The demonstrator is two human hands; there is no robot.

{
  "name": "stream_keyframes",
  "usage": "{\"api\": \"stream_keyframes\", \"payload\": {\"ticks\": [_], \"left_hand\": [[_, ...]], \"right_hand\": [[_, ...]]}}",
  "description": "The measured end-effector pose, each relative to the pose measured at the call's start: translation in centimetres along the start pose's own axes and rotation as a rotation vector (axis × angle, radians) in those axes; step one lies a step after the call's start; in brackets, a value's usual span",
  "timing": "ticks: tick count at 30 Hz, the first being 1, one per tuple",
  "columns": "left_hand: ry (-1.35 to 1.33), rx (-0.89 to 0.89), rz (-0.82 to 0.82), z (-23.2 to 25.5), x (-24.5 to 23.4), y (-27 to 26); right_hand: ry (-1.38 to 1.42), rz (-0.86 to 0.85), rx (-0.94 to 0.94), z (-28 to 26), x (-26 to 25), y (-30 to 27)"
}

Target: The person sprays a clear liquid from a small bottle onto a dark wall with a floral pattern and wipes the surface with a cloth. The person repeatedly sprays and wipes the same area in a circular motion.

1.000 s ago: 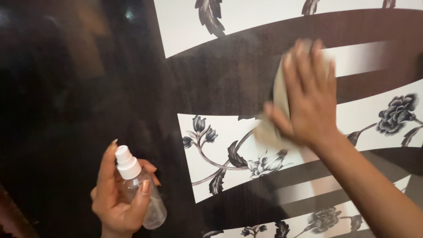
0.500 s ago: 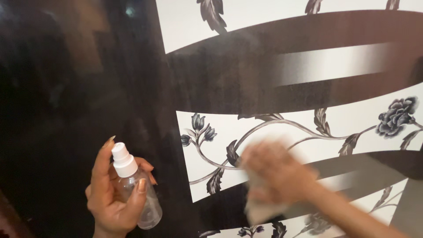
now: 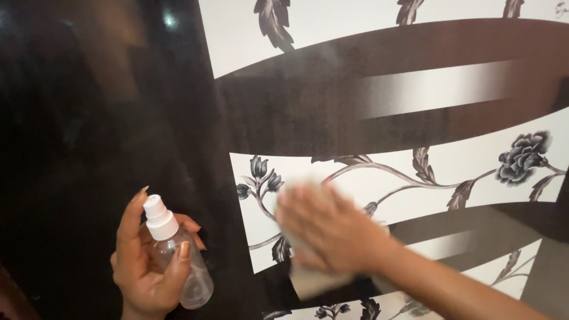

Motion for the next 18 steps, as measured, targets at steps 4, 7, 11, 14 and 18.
{"api": "stream_keyframes", "payload": {"ticks": [4, 7, 11, 14, 18], "left_hand": [[0.021, -0.035, -0.019, -0.1, -0.1, 0.0], [0.024, -0.043, -0.019, 0.0, -0.1, 0.0], [0.017, -0.04, 0.016, 0.0, 0.2, 0.0], [0.016, -0.054, 0.018, 0.3, 0.3, 0.1], [0.022, -0.025, 0.009, 0.2, 0.3, 0.0]], "right_hand": [[-0.007, 0.101, -0.194, 1.1, 1.6, -6.6], [0.129, -0.015, 0.222, 8.0, 1.0, -6.1], [0.07, 0.262, 0.805, 15.6, -3.0, 1.5], [0.048, 0.328, 0.842, 13.9, -4.3, 8.3], [0.096, 0.312, 0.49, 3.6, -2.6, 11.1]]}}
Point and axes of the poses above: each hand's wrist, its own y-axis towards the middle knuckle, its own x-axis out of the palm, z = x × y, the point moved 3 cm from there along y, towards the middle knuckle, and after that the axes turned 14 degrees about x, right-handed, at the moved point
